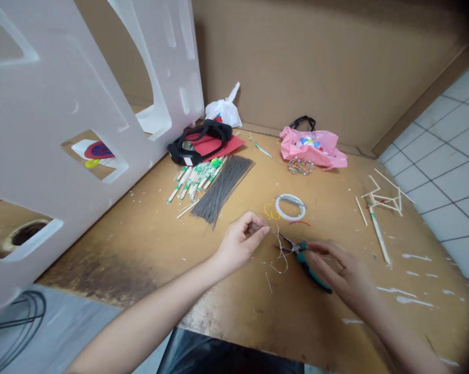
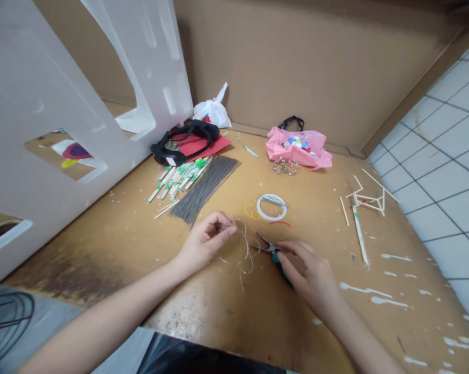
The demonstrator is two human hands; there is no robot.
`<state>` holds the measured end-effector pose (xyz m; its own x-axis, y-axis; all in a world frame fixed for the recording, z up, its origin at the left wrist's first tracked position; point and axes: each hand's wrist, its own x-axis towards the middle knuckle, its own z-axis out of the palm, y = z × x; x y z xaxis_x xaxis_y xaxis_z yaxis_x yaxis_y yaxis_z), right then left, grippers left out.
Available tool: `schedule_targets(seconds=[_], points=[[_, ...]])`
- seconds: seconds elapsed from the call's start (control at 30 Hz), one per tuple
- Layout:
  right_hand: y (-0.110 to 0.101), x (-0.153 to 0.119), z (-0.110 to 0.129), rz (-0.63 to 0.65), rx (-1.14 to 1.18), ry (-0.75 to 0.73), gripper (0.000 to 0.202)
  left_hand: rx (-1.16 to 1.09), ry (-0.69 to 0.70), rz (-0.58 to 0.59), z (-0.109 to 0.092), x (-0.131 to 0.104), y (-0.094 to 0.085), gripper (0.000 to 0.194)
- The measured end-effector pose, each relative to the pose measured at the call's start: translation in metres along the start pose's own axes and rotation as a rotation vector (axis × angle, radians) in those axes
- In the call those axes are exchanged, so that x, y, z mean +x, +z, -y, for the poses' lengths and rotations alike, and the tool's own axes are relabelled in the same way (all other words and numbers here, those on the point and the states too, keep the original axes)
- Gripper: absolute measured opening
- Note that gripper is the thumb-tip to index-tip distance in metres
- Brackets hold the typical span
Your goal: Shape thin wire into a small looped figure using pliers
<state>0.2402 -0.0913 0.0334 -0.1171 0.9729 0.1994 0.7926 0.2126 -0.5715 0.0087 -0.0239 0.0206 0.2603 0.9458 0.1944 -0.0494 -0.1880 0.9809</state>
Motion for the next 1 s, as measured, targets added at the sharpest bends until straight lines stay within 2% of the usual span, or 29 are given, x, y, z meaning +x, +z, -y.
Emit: schedule_targets(seconds=[0.07,0.17,0.27,0.4,0.47,0.53,0.67,1.0], points=[[0.01,0.01,0.022,-0.041,0.135,0.056,0.025,0.012,0.029,-0.006,0.0,-0.003,0.002,0.014],[0.022,0.029,0.048,0.093,0.371,0.136,0.025,0.046,0.109,-0.021,0.0,-0.005,0.003,0.01],[0.027,0.044,0.057,0.17,0.502,0.165,0.023,0.185,0.251,-0.052,0.002,-0.002,-0.001,0.006],[0.031,0.052,0.053,0.104,0.312,0.168,0.022,0.564,0.566,-0.113,0.003,0.003,-0.008,0.005],[0.033,0.054,0.052,0.051,0.16,0.11,0.018,0.681,0.691,-0.073,0.003,0.003,-0.01,0.008],[0.035,0.056,0.051,0.012,0.049,0.042,0.017,0.743,0.759,-0.017,0.002,0.003,-0.01,0.01],[0.036,0.055,0.052,-0.012,-0.018,-0.007,0.017,0.824,0.788,0.01,0.002,0.002,-0.009,0.011],[0.031,0.055,0.055,0.022,-0.01,-0.005,0.015,0.859,0.812,0.057,0.001,0.004,-0.011,0.009]])
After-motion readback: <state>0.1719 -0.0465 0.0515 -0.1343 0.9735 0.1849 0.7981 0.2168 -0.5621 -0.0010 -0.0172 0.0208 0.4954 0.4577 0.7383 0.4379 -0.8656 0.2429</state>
